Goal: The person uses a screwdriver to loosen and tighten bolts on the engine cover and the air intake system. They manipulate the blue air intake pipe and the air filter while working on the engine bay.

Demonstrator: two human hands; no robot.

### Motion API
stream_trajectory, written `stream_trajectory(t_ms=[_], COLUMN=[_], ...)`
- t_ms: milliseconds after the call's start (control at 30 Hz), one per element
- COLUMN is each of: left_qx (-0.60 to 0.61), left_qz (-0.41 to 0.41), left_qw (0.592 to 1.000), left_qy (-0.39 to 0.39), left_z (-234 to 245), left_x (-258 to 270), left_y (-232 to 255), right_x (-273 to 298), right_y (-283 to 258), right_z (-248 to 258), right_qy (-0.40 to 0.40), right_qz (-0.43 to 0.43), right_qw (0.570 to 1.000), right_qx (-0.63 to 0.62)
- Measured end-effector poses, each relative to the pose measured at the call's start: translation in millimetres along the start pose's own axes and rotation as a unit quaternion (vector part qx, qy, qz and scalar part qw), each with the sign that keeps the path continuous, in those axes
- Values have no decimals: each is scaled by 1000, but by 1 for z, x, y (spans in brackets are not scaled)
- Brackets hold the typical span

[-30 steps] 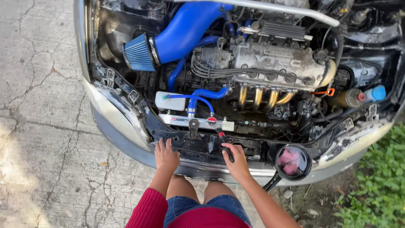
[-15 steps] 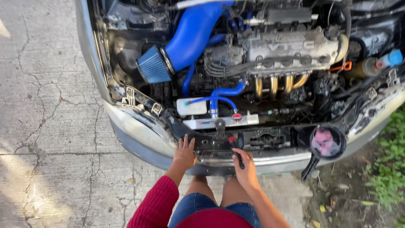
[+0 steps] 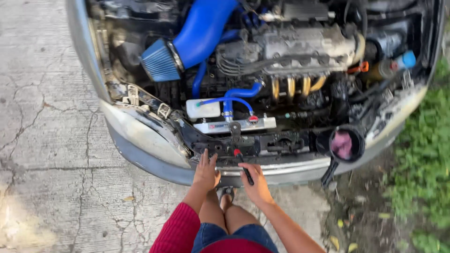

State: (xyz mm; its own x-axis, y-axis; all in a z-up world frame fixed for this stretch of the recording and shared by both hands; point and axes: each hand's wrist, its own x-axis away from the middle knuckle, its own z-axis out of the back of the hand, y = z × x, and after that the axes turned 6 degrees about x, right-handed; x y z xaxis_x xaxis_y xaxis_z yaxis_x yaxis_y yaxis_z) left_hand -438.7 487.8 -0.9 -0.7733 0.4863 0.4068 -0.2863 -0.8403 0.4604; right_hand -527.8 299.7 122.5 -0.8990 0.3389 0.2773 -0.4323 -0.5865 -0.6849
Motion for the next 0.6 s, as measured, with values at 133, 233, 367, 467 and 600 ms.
stream_trajectory(t_ms=[133,233,367,467,600], left_qx=[43,55,124,178,171], left_qz=[67,90,44,4,-73], left_qw=[994,994,991,983,981], left_qy=[-75,-35,12,43,57], left_z=[-10,-24,23,77,100], left_x=[18,27,36,23,10], left_y=[-4,-20,-26,-27,-53], right_x=[3,-1,-8,-24,-29], right_y=[-8,-25,-52,-72,-109], right_z=[-1,-8,-24,-45,-76], right_qy=[-42,-56,-37,-6,48], right_qz=[-4,-3,32,48,38], right_qw=[999,998,998,997,995], right_qx=[-5,-9,-44,-59,-80])
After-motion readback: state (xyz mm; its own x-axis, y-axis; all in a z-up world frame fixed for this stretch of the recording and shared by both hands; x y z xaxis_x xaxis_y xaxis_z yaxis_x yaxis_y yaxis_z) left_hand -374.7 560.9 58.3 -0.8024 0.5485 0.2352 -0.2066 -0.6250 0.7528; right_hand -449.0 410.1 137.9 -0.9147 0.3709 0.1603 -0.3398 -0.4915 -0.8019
